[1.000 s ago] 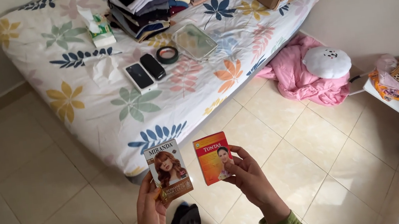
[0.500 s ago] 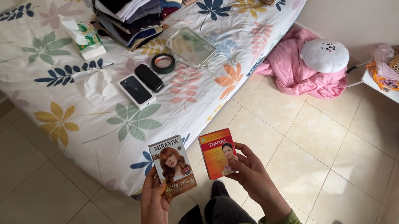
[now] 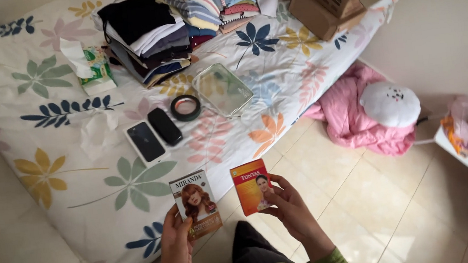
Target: The person repeatedly takes items from a cluttered cabinet and places them on a nearby bed. Items handled include a black case, a roll of tape, a phone box, a plastic container, small boxes, hair clips, and a purple box. The person walks back and forth between the cabinet and the bed multiple times.
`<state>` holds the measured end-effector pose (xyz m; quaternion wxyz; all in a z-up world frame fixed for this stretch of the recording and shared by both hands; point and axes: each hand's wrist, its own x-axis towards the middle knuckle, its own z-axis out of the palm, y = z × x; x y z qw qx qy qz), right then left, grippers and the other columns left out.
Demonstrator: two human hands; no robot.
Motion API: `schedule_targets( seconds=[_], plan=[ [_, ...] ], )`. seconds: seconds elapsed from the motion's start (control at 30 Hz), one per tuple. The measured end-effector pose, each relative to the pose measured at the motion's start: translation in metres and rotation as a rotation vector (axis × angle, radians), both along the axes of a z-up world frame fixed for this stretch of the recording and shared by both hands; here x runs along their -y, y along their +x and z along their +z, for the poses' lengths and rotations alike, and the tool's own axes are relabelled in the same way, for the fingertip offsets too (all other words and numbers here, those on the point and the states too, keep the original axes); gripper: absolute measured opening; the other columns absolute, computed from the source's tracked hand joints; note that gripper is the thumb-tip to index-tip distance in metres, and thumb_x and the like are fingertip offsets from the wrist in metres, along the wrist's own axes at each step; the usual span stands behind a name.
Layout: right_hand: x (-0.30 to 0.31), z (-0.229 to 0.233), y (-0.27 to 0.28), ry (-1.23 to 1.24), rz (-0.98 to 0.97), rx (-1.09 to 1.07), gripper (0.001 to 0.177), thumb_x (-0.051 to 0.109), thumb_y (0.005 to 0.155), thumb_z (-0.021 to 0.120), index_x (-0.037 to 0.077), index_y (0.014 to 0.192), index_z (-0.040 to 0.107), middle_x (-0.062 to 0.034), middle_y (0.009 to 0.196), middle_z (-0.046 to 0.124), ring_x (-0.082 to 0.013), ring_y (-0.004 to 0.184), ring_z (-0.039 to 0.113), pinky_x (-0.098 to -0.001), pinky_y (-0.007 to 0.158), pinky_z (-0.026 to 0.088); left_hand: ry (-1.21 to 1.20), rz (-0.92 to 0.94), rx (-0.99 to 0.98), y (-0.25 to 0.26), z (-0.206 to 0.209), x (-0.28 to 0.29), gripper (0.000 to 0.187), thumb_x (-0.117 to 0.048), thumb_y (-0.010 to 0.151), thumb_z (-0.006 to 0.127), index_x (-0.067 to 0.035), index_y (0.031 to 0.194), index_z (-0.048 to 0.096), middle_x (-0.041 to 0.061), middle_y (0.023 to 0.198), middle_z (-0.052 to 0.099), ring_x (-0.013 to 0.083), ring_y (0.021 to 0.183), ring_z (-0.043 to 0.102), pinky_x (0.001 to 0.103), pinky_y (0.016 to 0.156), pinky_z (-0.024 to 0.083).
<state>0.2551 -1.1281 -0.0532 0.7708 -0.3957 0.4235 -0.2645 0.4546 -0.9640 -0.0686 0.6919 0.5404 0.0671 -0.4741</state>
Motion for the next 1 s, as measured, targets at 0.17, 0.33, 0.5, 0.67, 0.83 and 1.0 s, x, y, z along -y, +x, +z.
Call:
schedule_targets(
  seconds=[0.17,0.33,0.5,0.67,0.83,1.0],
  plan=[
    [0.07,-0.014,0.003,0.034,0.091,-0.102,0.05,0.018,0.092,0.068,0.004,0.138,0.054,-0.0195,0.107,0.075,-0.0295,0.09,0.072,-0.0434,0.076,0.063,0.07,0.027,-0.007,-0.011,-0.032,0.056,0.05,-0.011,0.095,0.059,-0.013,0.145,0.052,0.004,0.136,0.067,0.0207,0.114,0.064,0.038,0.083,0.049],
    [0.118,-0.037,0.012,0.1,0.156,-0.137,0.048,0.018,0.092,0.068,0.006,0.137,0.054,-0.0204,0.114,0.073,-0.0321,0.098,0.072,-0.0454,0.079,0.064,0.111,0.101,-0.018,-0.017,-0.076,0.093,0.044,-0.013,0.097,0.063,-0.014,0.141,0.054,0.004,0.123,0.07,0.0165,0.101,0.062,0.034,0.071,0.045],
    [0.158,-0.077,0.032,0.186,0.152,-0.072,0.051,0.009,0.09,0.067,0.004,0.138,0.051,-0.0233,0.115,0.071,-0.036,0.101,0.071,-0.0507,0.084,0.063,0.094,0.141,-0.068,-0.005,-0.103,0.129,0.044,-0.011,0.099,0.059,-0.014,0.143,0.054,0.005,0.134,0.066,0.0227,0.116,0.063,0.038,0.088,0.05],
    [0.189,-0.112,0.06,0.29,0.184,-0.042,0.053,0.004,0.089,0.067,0.006,0.14,0.052,-0.0187,0.118,0.065,-0.0343,0.108,0.067,-0.0546,0.093,0.06,0.136,0.143,-0.12,0.02,-0.139,0.163,0.05,-0.014,0.098,0.061,-0.013,0.147,0.05,0.01,0.136,0.06,0.0271,0.123,0.059,0.041,0.096,0.05],
    [0.221,-0.133,0.106,0.283,0.236,-0.173,0.061,0.0,0.088,0.062,0.008,0.147,0.047,-0.0218,0.121,0.064,-0.0368,0.111,0.067,-0.052,0.095,0.061,0.257,0.108,-0.169,0.058,-0.163,0.203,0.068,-0.018,0.098,0.061,-0.016,0.161,0.037,0.005,0.156,0.048,0.0277,0.136,0.053,0.043,0.107,0.046],
    [0.245,-0.16,0.151,0.306,0.28,-0.314,0.058,-0.002,0.09,0.058,0.009,0.147,0.051,-0.014,0.112,0.064,-0.0288,0.106,0.067,-0.0458,0.092,0.063,0.248,0.121,-0.183,0.087,-0.226,0.226,0.069,-0.019,0.095,0.064,-0.019,0.159,0.039,0.005,0.154,0.054,0.0255,0.133,0.055,0.041,0.102,0.045]
  ],
)
